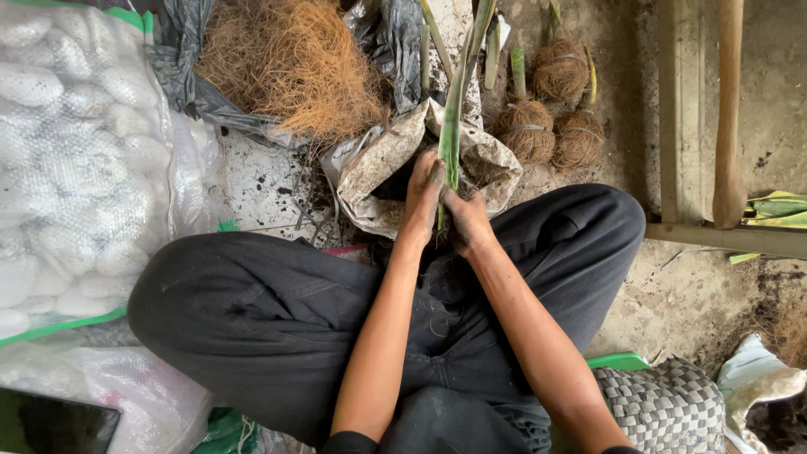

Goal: The person sits cross-legged and packs soil around a coconut sprout, then wraps the base with coconut coir and secures it with a rubber band. The finished unit is placed with others nearby.

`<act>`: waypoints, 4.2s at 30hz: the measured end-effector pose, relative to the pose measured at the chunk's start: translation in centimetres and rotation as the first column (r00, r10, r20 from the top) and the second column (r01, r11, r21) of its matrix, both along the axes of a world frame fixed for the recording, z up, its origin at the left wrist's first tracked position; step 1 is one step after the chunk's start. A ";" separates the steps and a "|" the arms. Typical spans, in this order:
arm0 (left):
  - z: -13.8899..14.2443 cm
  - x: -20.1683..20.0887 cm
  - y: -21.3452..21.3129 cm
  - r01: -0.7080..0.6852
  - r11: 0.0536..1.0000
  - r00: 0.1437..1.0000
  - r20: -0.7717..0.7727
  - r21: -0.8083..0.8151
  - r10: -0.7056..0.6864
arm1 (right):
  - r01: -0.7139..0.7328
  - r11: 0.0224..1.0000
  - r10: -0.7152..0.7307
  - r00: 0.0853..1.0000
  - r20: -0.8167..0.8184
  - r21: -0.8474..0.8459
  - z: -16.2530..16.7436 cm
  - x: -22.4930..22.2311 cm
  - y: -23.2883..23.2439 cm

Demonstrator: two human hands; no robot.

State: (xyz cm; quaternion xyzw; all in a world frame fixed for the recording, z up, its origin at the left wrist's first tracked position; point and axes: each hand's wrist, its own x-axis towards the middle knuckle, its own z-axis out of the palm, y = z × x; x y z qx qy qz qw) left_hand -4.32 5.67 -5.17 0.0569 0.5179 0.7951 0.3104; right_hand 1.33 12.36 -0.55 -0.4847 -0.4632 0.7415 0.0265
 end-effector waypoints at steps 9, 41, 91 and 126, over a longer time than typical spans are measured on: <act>0.3 1.4 0.1 0.045 0.993 0.999 0.013 -0.106 -0.044 | 0.139 0.902 0.022 0.931 -0.365 0.409 -1.6 -0.1 -0.7; 0.0 -0.1 -1.1 -0.046 0.937 0.999 0.042 0.345 0.034 | -0.243 0.829 0.394 0.893 -0.218 0.503 -0.8 0.0 -0.3; 0.4 0.8 0.1 -0.049 0.988 0.989 -0.146 -0.147 0.028 | 0.045 0.985 0.013 0.947 -0.322 0.169 0.6 -0.3 -0.1; 0.8 1.9 0.2 -0.262 0.965 0.964 -0.036 0.017 0.263 | 0.039 0.984 0.049 0.878 -0.477 0.174 -0.6 -0.1 -1.7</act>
